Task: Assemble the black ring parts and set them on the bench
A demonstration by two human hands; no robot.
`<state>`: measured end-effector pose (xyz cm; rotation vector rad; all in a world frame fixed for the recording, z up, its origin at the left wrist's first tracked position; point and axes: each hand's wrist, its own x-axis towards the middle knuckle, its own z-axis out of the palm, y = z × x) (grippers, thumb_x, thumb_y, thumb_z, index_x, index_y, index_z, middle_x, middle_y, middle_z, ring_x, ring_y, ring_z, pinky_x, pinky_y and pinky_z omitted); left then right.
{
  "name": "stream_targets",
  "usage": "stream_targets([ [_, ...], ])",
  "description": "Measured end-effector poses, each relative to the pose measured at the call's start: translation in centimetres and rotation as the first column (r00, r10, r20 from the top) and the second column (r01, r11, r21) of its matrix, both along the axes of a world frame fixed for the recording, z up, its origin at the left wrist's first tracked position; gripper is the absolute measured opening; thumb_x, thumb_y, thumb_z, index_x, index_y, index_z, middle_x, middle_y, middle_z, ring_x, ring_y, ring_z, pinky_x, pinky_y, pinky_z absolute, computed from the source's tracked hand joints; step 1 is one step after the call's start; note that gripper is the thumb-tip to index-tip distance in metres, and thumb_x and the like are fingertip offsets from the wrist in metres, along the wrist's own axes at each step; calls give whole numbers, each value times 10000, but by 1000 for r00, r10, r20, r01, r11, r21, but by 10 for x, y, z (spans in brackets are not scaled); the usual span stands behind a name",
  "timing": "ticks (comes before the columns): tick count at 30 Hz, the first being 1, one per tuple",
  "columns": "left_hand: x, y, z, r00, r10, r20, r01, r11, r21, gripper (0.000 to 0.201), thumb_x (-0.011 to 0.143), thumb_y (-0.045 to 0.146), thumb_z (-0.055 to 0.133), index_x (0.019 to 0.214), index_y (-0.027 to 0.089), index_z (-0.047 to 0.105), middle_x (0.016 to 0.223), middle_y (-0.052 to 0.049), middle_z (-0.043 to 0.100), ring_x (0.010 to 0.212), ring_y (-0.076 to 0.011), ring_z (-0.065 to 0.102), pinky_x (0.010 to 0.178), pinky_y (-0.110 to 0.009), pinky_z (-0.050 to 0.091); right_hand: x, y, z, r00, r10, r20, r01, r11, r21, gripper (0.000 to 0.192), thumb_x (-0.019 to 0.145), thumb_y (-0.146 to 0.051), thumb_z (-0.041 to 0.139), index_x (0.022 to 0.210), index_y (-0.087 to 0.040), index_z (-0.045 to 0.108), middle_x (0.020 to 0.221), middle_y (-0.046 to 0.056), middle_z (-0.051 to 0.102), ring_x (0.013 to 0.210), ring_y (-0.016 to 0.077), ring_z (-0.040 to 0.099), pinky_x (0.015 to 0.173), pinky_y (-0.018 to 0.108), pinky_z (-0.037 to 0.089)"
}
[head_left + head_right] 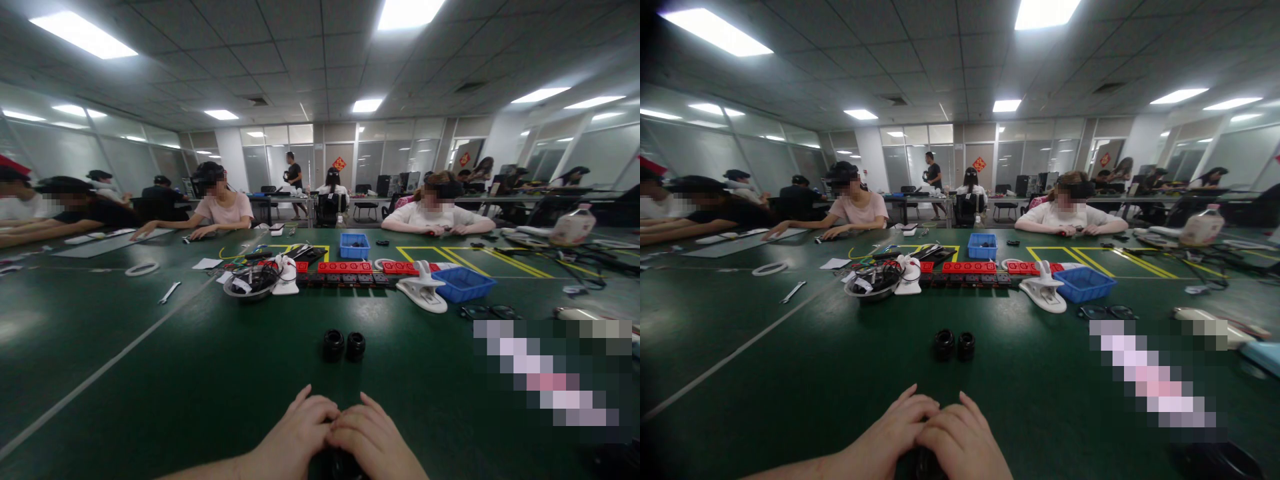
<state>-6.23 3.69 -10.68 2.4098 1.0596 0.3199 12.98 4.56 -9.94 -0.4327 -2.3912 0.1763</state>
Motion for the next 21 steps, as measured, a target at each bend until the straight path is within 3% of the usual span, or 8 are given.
stream_targets([
  [3,1,-1,0,1000,0,-5,0,1000,13,457,677,489,653,1064,262,567,1082,-49,562,1056,-278,500,1016,-594,153,-1,-3,5,999,-30,-35,31,999,32,406,920,-500,261,1019,-210,527,877,37,651,808,160,619,785,347,500],
  [6,0,-2,0,1000,4,0,-4,1000,26,435,689,458,650,1068,264,560,1068,-42,562,1046,-268,505,1019,-588,155,-2,-5,7,995,-56,-79,60,997,50,343,929,-445,306,937,-207,554,807,28,632,728,140,601,618,252,492],
  [9,0,-2,1,1000,3,0,-3,999,33,412,688,440,652,1049,263,566,1067,-42,559,1051,-271,501,1019,-588,156,-3,-5,8,995,-36,-98,40,998,48,301,947,-359,307,925,-198,560,791,22,628,712,126,586,606,232,473],
  [11,0,-2,3,1000,-2,0,2,1000,23,407,682,432,658,1043,266,568,1066,-38,557,1053,-273,499,1018,-589,158,-4,-4,7,995,15,-94,-9,998,61,314,952,-353,288,936,-190,557,820,29,635,739,128,586,637,240,476],
  [14,1,-3,10,1000,7,-9,-7,1000,-9,402,681,386,672,1055,278,569,1070,-25,556,1056,-263,499,1026,-583,150,-7,-3,0,994,51,-93,-43,995,93,307,959,-329,278,904,-208,554,851,9,650,807,121,594,823,286,453],
  [17,4,-6,18,999,19,-34,-21,998,-59,429,682,392,691,1080,290,569,1101,-28,550,1081,-259,482,1035,-570,137,-6,-4,-3,987,78,-141,-63,992,111,307,960,-313,285,828,-213,543,859,-19,657,873,93,593,1024,312,302],
  [21,6,-11,23,998,53,-41,-55,997,-58,456,645,403,736,1066,299,593,1130,-28,531,1110,-255,457,1051,-539,115,2,-7,7,989,132,61,-129,991,-38,168,922,-246,388,870,-202,542,994,-16,649,1041,84,540,1091,329,171],
])
